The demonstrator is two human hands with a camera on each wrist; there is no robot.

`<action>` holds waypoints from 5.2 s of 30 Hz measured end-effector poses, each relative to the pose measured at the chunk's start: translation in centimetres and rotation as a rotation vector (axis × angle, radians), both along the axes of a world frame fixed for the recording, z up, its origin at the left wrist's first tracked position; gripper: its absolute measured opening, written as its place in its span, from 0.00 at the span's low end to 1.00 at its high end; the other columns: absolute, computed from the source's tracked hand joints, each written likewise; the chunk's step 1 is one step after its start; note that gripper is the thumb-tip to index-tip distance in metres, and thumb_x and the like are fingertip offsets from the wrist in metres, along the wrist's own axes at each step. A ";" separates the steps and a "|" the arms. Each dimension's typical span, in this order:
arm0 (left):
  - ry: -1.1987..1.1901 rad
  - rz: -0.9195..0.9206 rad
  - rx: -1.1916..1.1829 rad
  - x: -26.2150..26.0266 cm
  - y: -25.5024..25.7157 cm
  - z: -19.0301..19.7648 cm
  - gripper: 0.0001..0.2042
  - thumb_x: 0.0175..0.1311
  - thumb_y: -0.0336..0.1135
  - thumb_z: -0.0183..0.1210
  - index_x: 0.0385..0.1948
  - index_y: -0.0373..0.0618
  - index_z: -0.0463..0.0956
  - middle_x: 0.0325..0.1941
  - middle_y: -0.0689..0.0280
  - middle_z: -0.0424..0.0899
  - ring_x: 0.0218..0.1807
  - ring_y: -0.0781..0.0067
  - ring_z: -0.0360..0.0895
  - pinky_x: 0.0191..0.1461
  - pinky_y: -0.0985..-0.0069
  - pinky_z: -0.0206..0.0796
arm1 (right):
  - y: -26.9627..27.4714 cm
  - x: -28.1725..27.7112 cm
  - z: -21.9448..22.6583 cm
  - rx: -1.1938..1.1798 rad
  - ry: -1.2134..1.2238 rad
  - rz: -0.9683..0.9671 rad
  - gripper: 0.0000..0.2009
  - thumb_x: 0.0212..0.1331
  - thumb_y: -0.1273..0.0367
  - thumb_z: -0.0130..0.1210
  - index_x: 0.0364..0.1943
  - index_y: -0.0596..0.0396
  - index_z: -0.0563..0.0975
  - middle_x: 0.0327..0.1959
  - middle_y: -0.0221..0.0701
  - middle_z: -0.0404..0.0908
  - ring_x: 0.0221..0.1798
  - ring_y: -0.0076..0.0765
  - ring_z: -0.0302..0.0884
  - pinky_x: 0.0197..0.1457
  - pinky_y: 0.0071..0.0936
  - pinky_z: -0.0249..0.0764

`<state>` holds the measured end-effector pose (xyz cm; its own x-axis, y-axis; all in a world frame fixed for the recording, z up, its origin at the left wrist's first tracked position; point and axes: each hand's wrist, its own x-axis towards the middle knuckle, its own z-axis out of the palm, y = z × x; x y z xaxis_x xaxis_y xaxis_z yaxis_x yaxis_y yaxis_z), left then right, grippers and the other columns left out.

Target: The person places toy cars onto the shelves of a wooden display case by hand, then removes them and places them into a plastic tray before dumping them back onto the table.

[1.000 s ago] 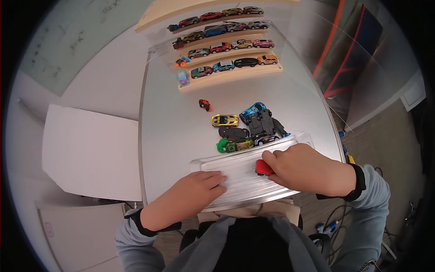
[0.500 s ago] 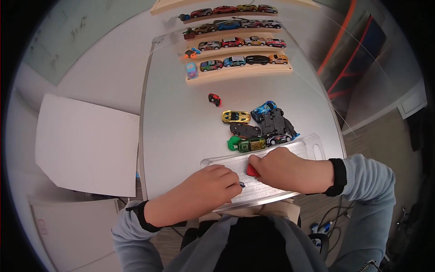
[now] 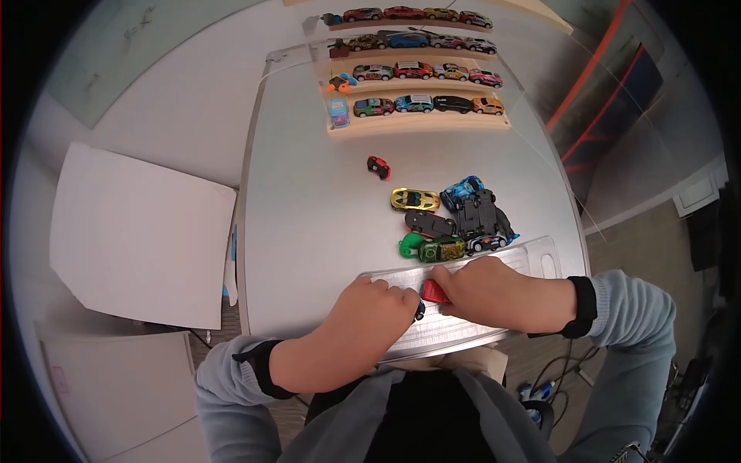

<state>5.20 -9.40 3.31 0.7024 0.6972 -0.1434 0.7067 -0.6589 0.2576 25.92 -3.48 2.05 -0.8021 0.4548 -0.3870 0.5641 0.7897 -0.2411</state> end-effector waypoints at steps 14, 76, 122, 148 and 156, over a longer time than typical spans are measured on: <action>-0.101 0.048 -0.093 0.5 0.1 0.2 0.11 0.52 0.28 0.60 0.35 0.39 0.69 0.29 0.58 0.77 0.33 0.57 0.78 0.33 0.65 0.68 | -0.2 0.4 0.8 -0.029 -0.162 -0.097 0.22 0.49 0.56 0.62 0.38 0.62 0.74 0.24 0.39 0.80 0.29 0.45 0.81 0.31 0.35 0.76; 0.185 0.103 0.091 1.8 -0.6 0.1 0.14 0.55 0.45 0.61 0.28 0.44 0.73 0.24 0.65 0.76 0.32 0.64 0.79 0.29 0.70 0.69 | 0.7 3.0 0.3 -0.111 -0.118 -0.119 0.21 0.50 0.58 0.62 0.39 0.62 0.71 0.24 0.42 0.80 0.30 0.52 0.80 0.35 0.42 0.74; -0.152 0.028 0.167 -0.1 -2.8 -1.4 0.29 0.50 0.50 0.64 0.51 0.41 0.71 0.50 0.58 0.75 0.49 0.66 0.73 0.53 0.70 0.60 | 11.6 -5.6 0.7 0.119 -0.028 -0.022 0.19 0.53 0.62 0.57 0.42 0.64 0.72 0.32 0.46 0.79 0.40 0.54 0.78 0.45 0.42 0.74; -0.278 0.400 0.354 -3.4 -2.3 5.2 0.09 0.51 0.33 0.64 0.32 0.43 0.76 0.26 0.65 0.77 0.27 0.63 0.74 0.29 0.69 0.64 | -2.5 -4.2 1.2 0.275 0.191 0.090 0.19 0.44 0.72 0.58 0.41 0.66 0.68 0.18 0.31 0.76 0.21 0.34 0.79 0.23 0.24 0.72; -0.377 0.314 0.277 -3.4 -2.1 3.3 0.09 0.51 0.31 0.64 0.32 0.43 0.77 0.29 0.66 0.77 0.31 0.65 0.74 0.31 0.70 0.65 | -1.5 -2.0 1.7 0.159 0.293 0.161 0.14 0.50 0.72 0.54 0.41 0.63 0.69 0.27 0.37 0.75 0.30 0.38 0.78 0.27 0.31 0.75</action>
